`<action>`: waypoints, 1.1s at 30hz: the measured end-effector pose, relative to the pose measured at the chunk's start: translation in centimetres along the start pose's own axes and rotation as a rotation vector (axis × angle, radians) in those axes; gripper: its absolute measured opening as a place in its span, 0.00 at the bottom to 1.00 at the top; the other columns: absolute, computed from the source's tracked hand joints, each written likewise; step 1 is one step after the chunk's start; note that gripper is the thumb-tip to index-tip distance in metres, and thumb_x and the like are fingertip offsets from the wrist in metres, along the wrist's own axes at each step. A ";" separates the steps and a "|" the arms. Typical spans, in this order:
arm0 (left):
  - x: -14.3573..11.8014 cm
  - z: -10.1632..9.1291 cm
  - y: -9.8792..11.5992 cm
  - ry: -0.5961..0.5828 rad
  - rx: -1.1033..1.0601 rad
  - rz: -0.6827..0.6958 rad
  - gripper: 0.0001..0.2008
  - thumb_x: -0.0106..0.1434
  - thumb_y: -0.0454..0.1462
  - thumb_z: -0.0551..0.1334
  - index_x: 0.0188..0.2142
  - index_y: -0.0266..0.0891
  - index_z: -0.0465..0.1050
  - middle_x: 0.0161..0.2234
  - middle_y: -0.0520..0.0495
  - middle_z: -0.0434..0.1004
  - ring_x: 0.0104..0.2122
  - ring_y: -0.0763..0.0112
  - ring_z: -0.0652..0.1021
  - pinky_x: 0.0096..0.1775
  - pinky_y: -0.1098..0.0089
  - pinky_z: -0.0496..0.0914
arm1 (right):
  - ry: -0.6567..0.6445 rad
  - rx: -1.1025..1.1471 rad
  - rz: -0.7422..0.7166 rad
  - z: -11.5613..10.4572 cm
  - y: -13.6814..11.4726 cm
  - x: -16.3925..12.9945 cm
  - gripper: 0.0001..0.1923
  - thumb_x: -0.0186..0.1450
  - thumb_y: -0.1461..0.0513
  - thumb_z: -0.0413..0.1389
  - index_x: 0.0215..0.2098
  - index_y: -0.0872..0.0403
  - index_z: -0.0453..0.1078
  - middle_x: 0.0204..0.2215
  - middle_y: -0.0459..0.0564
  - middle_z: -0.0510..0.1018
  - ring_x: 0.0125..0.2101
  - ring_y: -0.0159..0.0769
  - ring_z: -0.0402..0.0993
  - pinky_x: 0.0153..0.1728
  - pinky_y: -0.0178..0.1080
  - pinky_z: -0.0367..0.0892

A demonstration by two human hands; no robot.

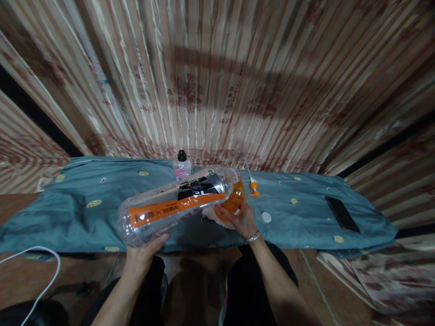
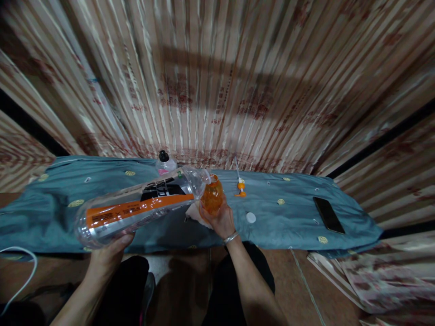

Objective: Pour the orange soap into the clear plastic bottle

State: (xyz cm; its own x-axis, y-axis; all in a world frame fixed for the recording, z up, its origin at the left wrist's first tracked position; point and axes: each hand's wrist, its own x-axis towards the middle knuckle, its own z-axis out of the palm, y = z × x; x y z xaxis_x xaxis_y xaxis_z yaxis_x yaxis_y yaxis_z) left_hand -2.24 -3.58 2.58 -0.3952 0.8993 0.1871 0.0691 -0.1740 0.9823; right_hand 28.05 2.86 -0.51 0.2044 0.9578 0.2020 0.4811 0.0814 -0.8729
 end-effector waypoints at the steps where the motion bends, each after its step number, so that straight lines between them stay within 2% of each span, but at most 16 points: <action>1: 0.0 0.0 0.0 0.002 -0.003 -0.004 0.31 0.50 0.52 0.83 0.50 0.44 0.84 0.42 0.44 0.87 0.55 0.40 0.87 0.65 0.43 0.80 | -0.001 0.001 -0.002 0.0 0.1 0.0 0.40 0.58 0.37 0.72 0.60 0.49 0.77 0.47 0.58 0.93 0.47 0.62 0.93 0.49 0.59 0.87; 4: 0.2 -0.2 -0.5 0.003 -0.007 -0.024 0.34 0.49 0.54 0.84 0.51 0.44 0.84 0.42 0.44 0.87 0.55 0.39 0.87 0.66 0.42 0.79 | 0.007 -0.005 0.007 0.1 0.1 0.0 0.42 0.57 0.36 0.72 0.60 0.51 0.76 0.47 0.61 0.93 0.47 0.65 0.93 0.48 0.62 0.87; 10: 0.4 -0.4 -1.3 0.007 -0.108 -0.088 0.28 0.44 0.52 0.87 0.37 0.47 0.79 0.30 0.52 0.78 0.46 0.44 0.87 0.63 0.43 0.81 | -0.003 0.004 0.003 -0.2 -0.2 0.0 0.41 0.58 0.37 0.74 0.59 0.50 0.76 0.48 0.61 0.93 0.48 0.64 0.93 0.50 0.60 0.88; 15: -0.1 0.0 -0.6 0.030 -0.090 -0.076 0.31 0.47 0.53 0.86 0.47 0.47 0.83 0.37 0.50 0.83 0.48 0.45 0.86 0.67 0.42 0.78 | 0.009 0.005 0.007 -0.2 -0.4 0.0 0.41 0.57 0.38 0.74 0.59 0.50 0.76 0.45 0.59 0.93 0.45 0.64 0.93 0.47 0.59 0.88; 20: -0.2 0.1 -0.2 0.001 -0.059 -0.062 0.34 0.49 0.52 0.84 0.54 0.44 0.84 0.43 0.45 0.87 0.56 0.41 0.86 0.70 0.43 0.75 | -0.005 0.020 0.003 -0.3 -0.5 0.0 0.40 0.58 0.37 0.74 0.59 0.50 0.76 0.46 0.59 0.93 0.46 0.64 0.93 0.49 0.60 0.87; 23: -0.2 0.2 -0.1 0.005 -0.070 -0.054 0.33 0.49 0.51 0.84 0.54 0.45 0.85 0.44 0.45 0.88 0.55 0.42 0.86 0.70 0.44 0.75 | -0.015 0.014 0.004 -0.3 -0.3 0.0 0.42 0.57 0.37 0.74 0.59 0.51 0.76 0.47 0.60 0.93 0.46 0.64 0.93 0.49 0.59 0.87; 27: -0.3 0.5 0.0 0.024 -0.086 -0.075 0.30 0.48 0.50 0.84 0.50 0.46 0.86 0.39 0.48 0.86 0.49 0.44 0.86 0.63 0.46 0.79 | -0.005 0.003 -0.002 -0.3 -0.1 0.0 0.41 0.58 0.36 0.73 0.59 0.51 0.76 0.47 0.60 0.93 0.46 0.63 0.93 0.50 0.59 0.87; 33: -0.2 0.3 0.2 -0.007 -0.035 -0.075 0.31 0.49 0.52 0.83 0.51 0.46 0.85 0.40 0.47 0.86 0.51 0.42 0.86 0.63 0.45 0.80 | 0.016 -0.012 -0.011 -0.1 0.0 0.0 0.41 0.58 0.34 0.73 0.58 0.49 0.76 0.47 0.59 0.93 0.46 0.63 0.93 0.47 0.59 0.87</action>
State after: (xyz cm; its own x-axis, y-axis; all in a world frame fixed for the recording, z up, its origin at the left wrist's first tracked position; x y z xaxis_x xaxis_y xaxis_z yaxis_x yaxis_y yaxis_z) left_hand -1.88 -3.64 2.71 -0.3917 0.9132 0.1128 0.0073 -0.1195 0.9928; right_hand 28.16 2.83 -0.48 0.2127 0.9524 0.2182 0.4932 0.0881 -0.8654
